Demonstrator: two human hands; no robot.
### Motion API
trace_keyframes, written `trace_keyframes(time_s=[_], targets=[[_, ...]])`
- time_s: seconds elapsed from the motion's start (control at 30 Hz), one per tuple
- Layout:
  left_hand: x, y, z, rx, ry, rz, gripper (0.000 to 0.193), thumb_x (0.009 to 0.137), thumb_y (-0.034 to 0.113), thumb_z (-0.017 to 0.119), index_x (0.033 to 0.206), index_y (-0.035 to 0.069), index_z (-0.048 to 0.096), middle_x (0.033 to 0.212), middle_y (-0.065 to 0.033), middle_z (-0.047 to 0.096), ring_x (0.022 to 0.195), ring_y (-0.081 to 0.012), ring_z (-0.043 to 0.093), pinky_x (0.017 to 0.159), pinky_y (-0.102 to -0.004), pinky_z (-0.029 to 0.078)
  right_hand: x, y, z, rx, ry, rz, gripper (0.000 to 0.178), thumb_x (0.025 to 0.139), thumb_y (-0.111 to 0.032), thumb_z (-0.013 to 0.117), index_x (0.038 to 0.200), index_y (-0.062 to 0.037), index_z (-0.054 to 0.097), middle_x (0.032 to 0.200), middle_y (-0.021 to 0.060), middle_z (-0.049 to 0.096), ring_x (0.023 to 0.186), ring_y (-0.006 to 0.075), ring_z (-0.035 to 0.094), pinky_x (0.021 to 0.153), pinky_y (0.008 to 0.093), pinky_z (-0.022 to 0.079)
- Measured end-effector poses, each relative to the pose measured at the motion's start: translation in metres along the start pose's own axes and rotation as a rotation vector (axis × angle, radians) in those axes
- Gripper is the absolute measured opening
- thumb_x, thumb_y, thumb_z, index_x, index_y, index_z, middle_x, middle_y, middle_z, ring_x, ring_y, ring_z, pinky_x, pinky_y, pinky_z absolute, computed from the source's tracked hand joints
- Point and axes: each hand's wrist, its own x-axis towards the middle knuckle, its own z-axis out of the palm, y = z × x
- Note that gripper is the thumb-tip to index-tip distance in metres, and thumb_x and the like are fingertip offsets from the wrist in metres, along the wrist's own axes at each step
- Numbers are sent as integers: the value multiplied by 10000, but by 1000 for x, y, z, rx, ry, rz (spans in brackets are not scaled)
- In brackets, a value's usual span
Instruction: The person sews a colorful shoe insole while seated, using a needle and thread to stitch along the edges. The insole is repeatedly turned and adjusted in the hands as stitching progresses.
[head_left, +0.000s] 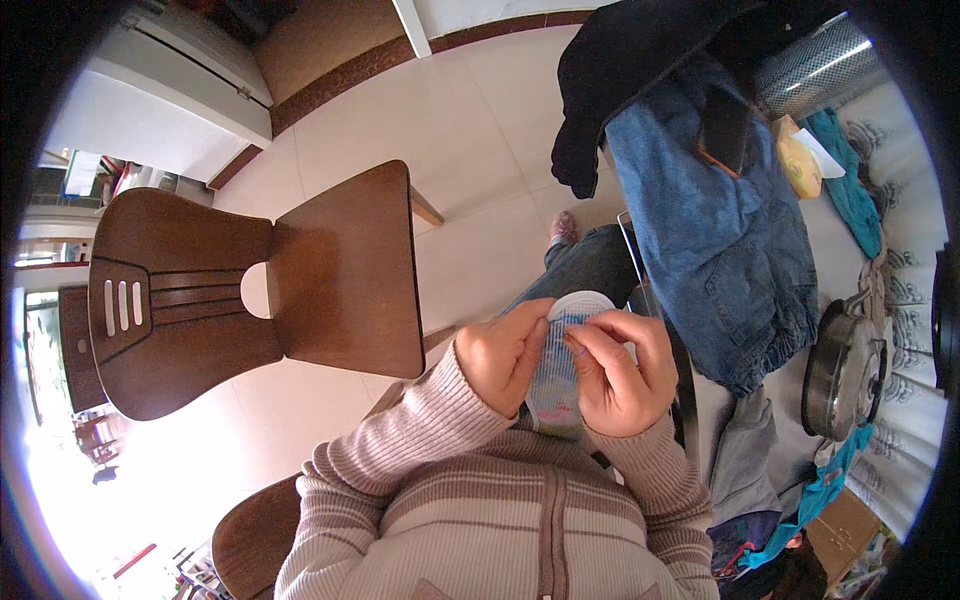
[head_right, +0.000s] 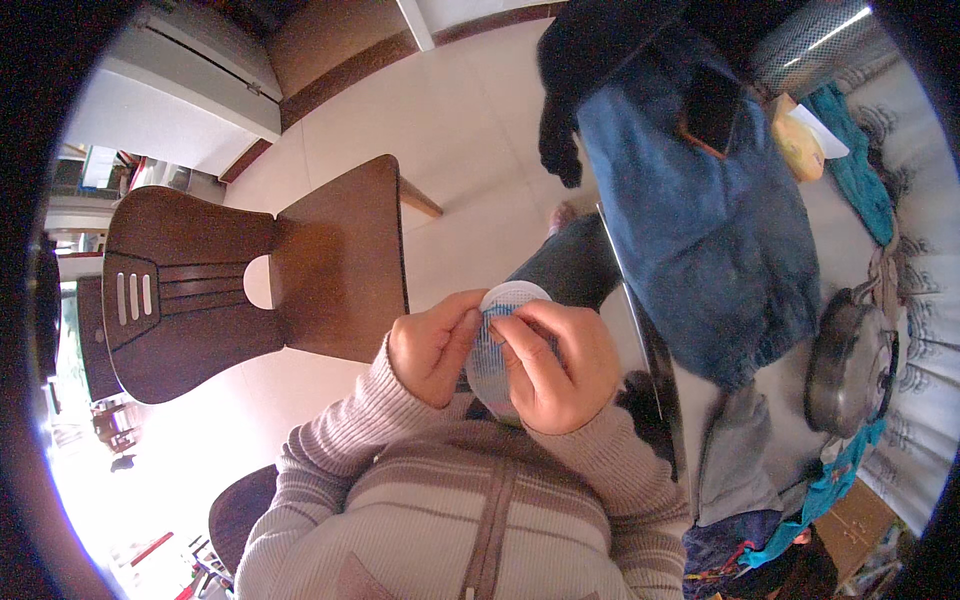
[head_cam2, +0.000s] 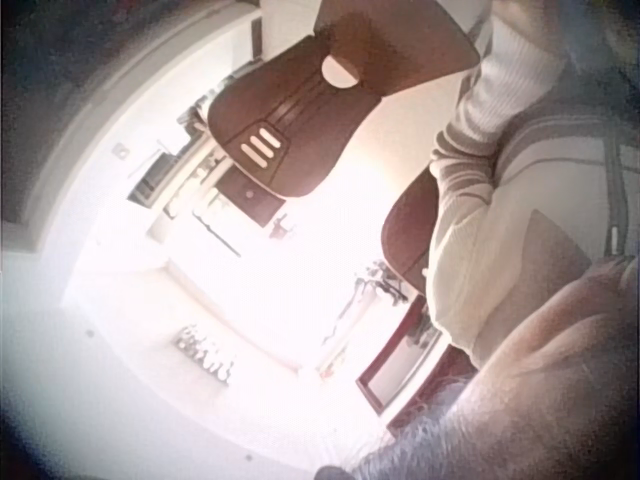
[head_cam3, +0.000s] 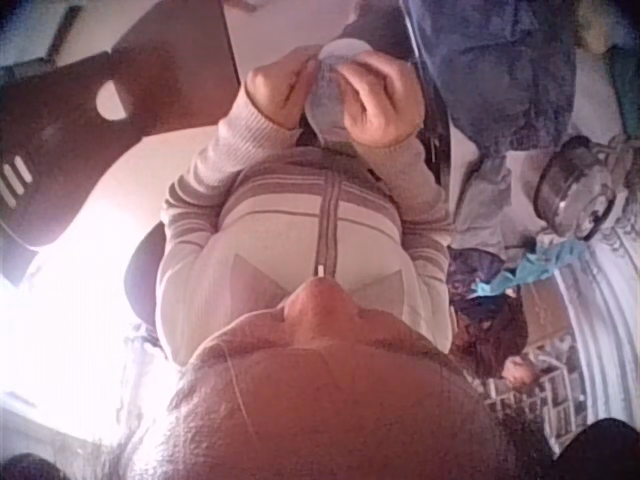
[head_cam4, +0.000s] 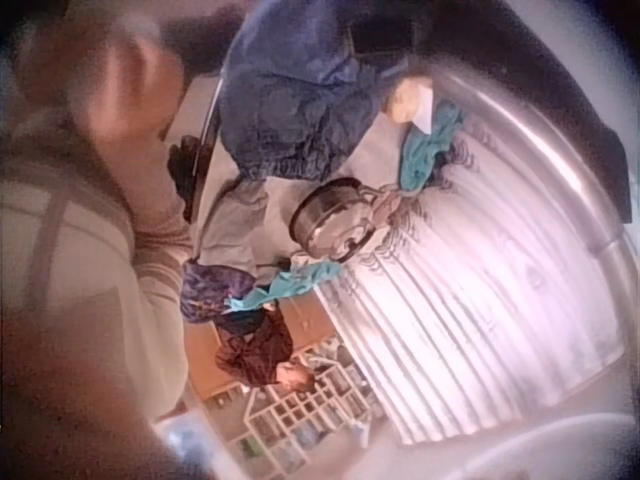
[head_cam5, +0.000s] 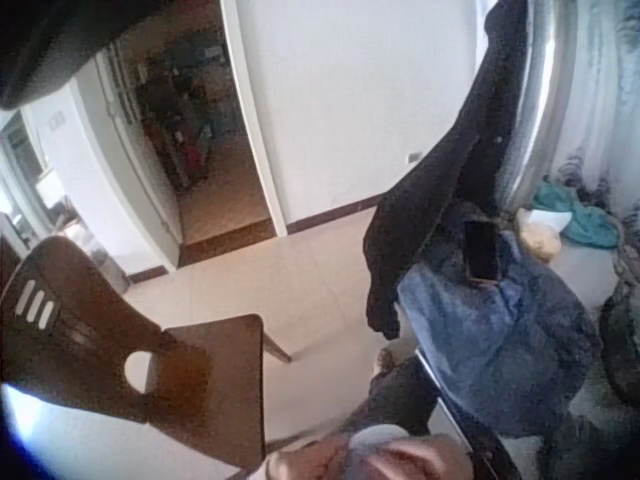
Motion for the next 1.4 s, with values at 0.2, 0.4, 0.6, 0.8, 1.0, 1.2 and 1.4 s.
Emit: trace_keyframes(time_s=[0.2, 0.4, 0.6, 0.8, 1.0, 1.2, 1.4], targets=[[0, 2, 0, -2, -22, -12, 236, 903, 111, 439, 1091, 22, 550, 796, -190, 622, 727, -289, 649, 637, -313, 492, -1, 1, 1, -15, 22, -1, 241, 689, -36, 687, 922, -44, 625, 878, 66, 581, 690, 217, 562, 565, 313, 440], [-1, 2, 0, -9, -9, -7, 237, 902, 113, 442, 1092, 17, 549, 788, -187, 621, 717, -280, 649, 634, -309, 492, 0, -1, 1, -33, 40, -11, 228, 689, -35, 689, 907, -31, 624, 869, 66, 584, 675, 211, 560, 557, 309, 439], [-1, 3, 0, -14, 4, 5, 233, 900, 110, 447, 1082, 10, 553, 775, -189, 620, 691, -270, 645, 620, -306, 490, -1, 1, 2, -34, 41, -15, 233, 686, -34, 690, 909, -32, 624, 864, 67, 584, 670, 209, 558, 552, 306, 437], [-1, 0, 2, 10, 32, 49, 226, 895, 99, 458, 1071, -4, 554, 716, -181, 609, 612, -268, 624, 562, -305, 481, -1, 0, 1, -37, 40, -6, 229, 686, -29, 686, 907, -36, 626, 862, 66, 584, 671, 214, 558, 552, 312, 437], [-1, -2, 5, 14, 74, 134, 208, 886, 78, 470, 1047, -27, 550, 677, -191, 593, 555, -289, 607, 490, -320, 474, 0, 0, 0, -17, 46, -6, 228, 673, -15, 683, 894, -33, 632, 856, 67, 587, 667, 212, 556, 547, 307, 437], [-1, -3, 5, -8, 79, 148, 209, 881, 75, 469, 1050, -19, 547, 720, -201, 598, 583, -305, 610, 512, -330, 481, 1, 0, 2, -22, 66, -17, 230, 657, -5, 687, 880, -32, 638, 837, 67, 590, 659, 209, 559, 545, 303, 440], [-2, -3, 6, -15, 72, 138, 209, 874, 65, 474, 1055, -13, 545, 744, -206, 601, 617, -321, 613, 539, -341, 488, 2, -1, 1, -35, 76, -30, 232, 649, -4, 691, 874, -32, 643, 841, 65, 594, 655, 208, 564, 540, 302, 443]])
